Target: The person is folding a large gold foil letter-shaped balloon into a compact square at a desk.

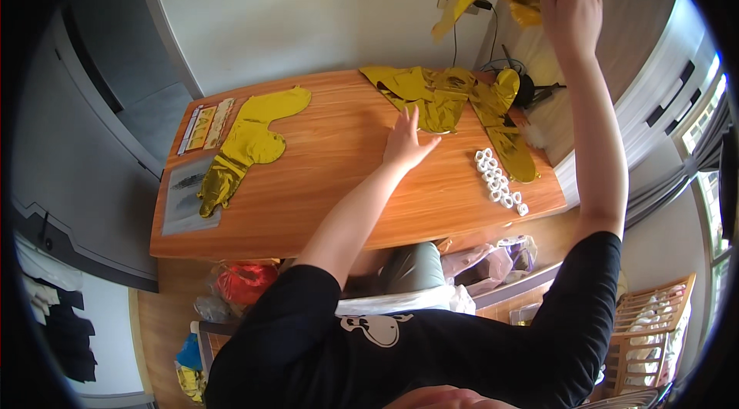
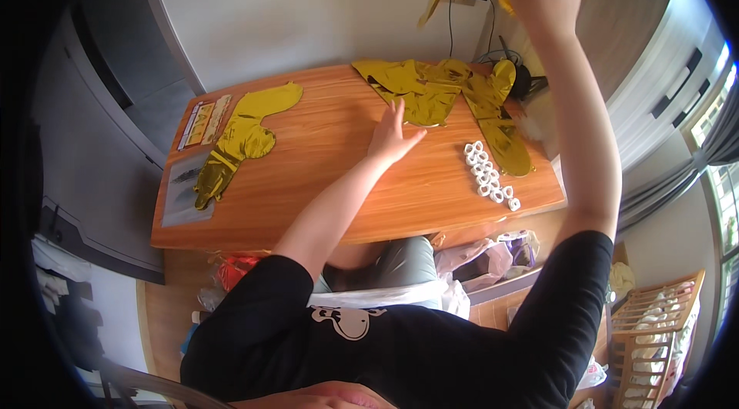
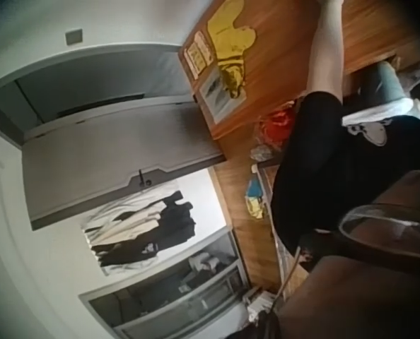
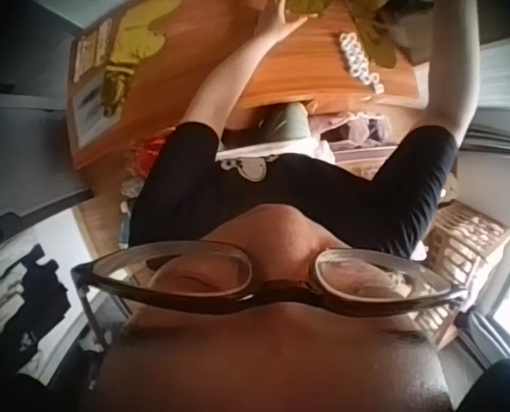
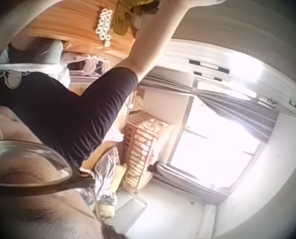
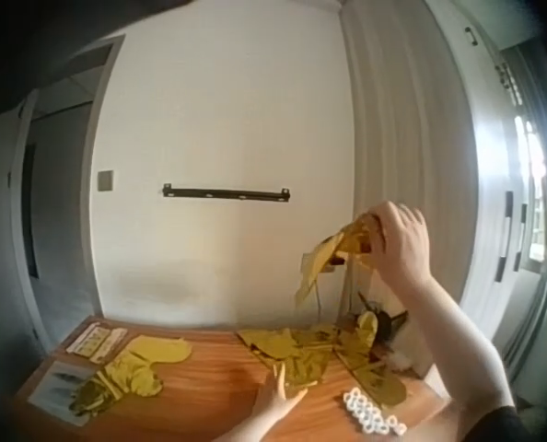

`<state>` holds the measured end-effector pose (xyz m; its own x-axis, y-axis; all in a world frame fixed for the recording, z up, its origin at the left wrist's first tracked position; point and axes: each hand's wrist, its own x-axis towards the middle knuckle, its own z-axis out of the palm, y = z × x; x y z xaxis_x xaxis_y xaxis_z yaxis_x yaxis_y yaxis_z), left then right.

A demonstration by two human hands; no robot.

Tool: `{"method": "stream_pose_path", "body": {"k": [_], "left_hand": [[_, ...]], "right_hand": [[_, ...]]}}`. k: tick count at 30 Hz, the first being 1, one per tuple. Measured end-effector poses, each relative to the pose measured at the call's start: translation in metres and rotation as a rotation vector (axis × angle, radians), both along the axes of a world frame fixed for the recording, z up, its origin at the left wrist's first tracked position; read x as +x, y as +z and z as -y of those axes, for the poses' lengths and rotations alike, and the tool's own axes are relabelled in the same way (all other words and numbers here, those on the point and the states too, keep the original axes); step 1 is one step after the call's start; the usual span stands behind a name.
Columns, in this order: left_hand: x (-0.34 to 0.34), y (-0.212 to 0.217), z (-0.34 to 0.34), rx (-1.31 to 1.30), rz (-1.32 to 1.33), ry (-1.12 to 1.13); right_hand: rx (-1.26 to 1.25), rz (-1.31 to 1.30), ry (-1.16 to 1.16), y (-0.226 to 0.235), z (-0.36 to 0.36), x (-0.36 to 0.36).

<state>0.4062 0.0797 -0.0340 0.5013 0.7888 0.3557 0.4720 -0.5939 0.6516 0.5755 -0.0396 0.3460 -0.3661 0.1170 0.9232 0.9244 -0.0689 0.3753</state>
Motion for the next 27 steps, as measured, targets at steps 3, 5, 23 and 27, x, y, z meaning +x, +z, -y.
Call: {"method": "stream_pose_path", "body": {"k": [3,5,23,27], "left_hand": [[-0.026,-0.004,-0.008,0.231,0.53,0.036],[-0.029,0.022,0.016,0.294,0.6,-0.018],[-0.267,0.104,0.18,0.437,0.116,-0.249],[-0.279,0.078,0.144,-0.276,0.27,-0.124]], "right_hand": [[-0.156,0.281,-0.033,-0.055,0.061,-0.048],[-0.366,0.37,0.05,-0.097,0.104,-0.061],[-1.066,-0.501,0.754,-0.052,0.154,-0.129],[-1.24,-0.539,0.685,-0.072,0.047,-0.114]]}}
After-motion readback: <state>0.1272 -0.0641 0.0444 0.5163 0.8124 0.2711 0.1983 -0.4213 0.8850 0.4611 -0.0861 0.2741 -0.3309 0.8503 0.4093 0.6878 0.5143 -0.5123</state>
